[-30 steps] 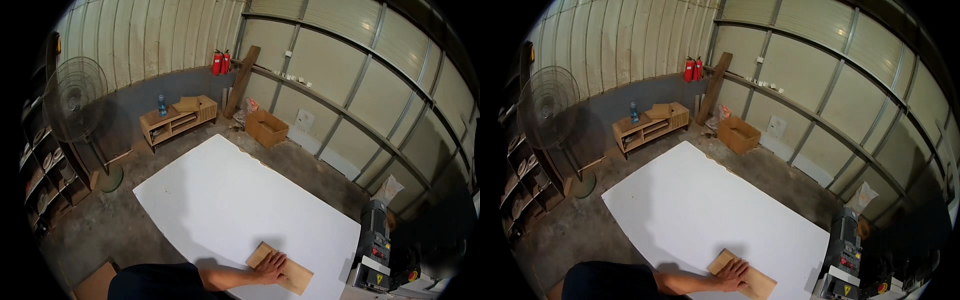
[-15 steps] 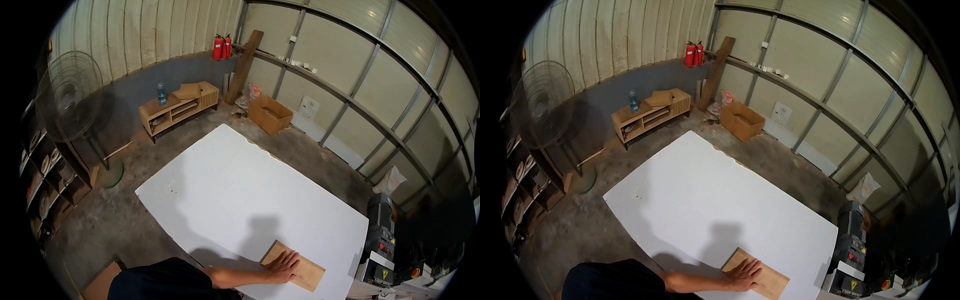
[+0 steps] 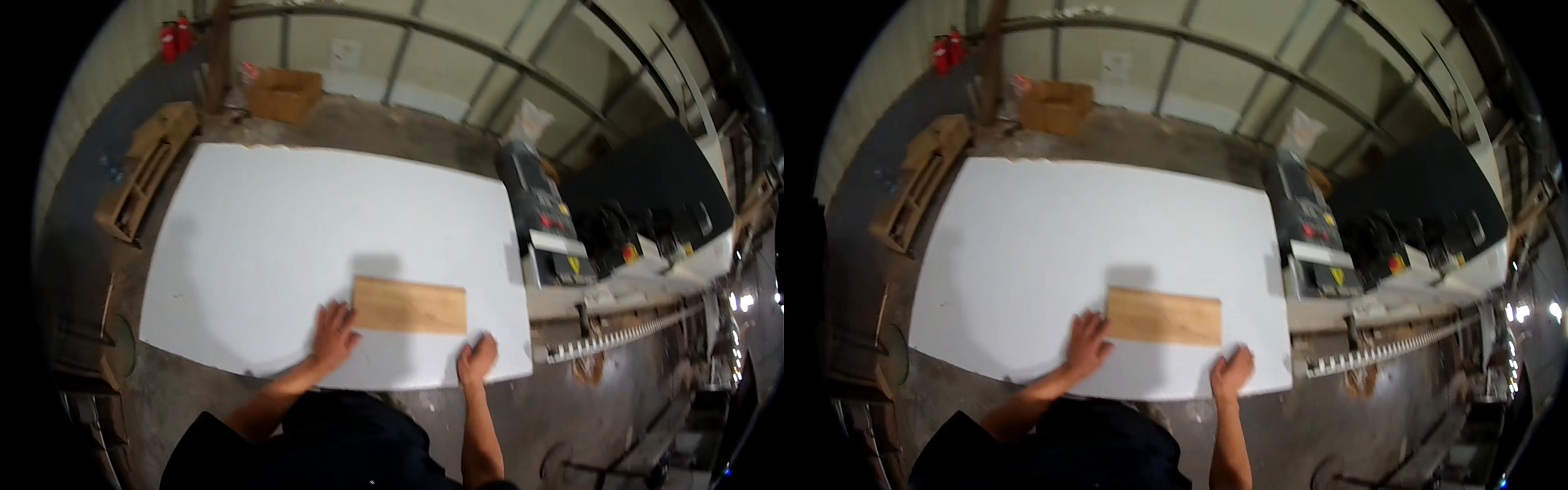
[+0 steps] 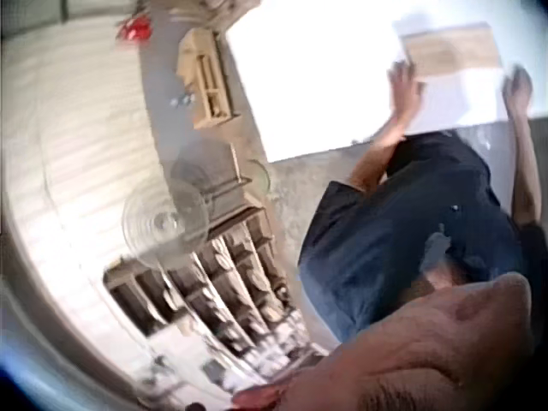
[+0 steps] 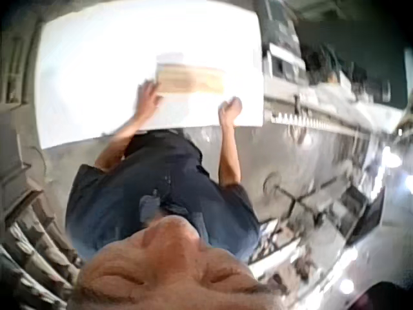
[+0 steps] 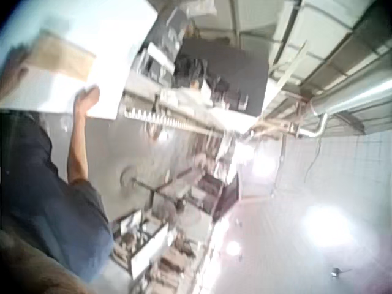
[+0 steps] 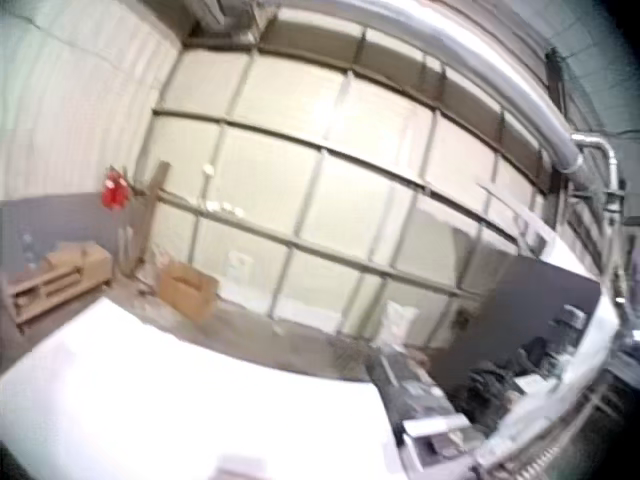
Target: The person picks up, stacks, and aligns thin wood boards on a workbench and a larger piece of wood, using a pencil to mark a board before moving it.
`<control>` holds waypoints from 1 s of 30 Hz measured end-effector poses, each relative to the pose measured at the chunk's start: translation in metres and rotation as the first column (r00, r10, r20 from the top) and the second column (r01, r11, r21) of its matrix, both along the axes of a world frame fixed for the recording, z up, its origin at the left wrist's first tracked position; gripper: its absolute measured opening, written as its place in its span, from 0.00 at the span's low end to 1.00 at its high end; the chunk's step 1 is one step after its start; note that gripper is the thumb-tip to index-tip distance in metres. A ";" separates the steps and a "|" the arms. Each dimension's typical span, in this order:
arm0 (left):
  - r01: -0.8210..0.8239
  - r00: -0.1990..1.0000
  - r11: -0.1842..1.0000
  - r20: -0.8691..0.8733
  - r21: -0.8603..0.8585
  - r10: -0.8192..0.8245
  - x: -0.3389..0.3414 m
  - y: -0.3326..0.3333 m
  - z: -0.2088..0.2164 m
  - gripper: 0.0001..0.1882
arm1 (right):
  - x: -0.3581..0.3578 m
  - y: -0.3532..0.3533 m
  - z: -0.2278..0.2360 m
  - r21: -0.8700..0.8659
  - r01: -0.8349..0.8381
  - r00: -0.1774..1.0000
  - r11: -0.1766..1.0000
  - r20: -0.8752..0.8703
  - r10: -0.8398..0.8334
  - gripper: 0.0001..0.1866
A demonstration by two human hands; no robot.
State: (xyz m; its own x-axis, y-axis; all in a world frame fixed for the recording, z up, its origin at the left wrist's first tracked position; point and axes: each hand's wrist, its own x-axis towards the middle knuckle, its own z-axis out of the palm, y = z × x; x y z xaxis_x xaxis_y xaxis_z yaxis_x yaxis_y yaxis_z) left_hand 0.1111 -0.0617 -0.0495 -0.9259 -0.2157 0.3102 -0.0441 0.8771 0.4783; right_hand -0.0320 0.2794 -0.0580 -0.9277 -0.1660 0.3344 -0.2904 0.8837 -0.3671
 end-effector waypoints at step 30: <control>-0.030 0.997 0.999 -0.072 0.022 0.031 -0.028 0.020 0.022 0.25 | 0.000 0.001 0.022 -0.079 -0.087 0.991 0.993 -0.109 0.078 0.24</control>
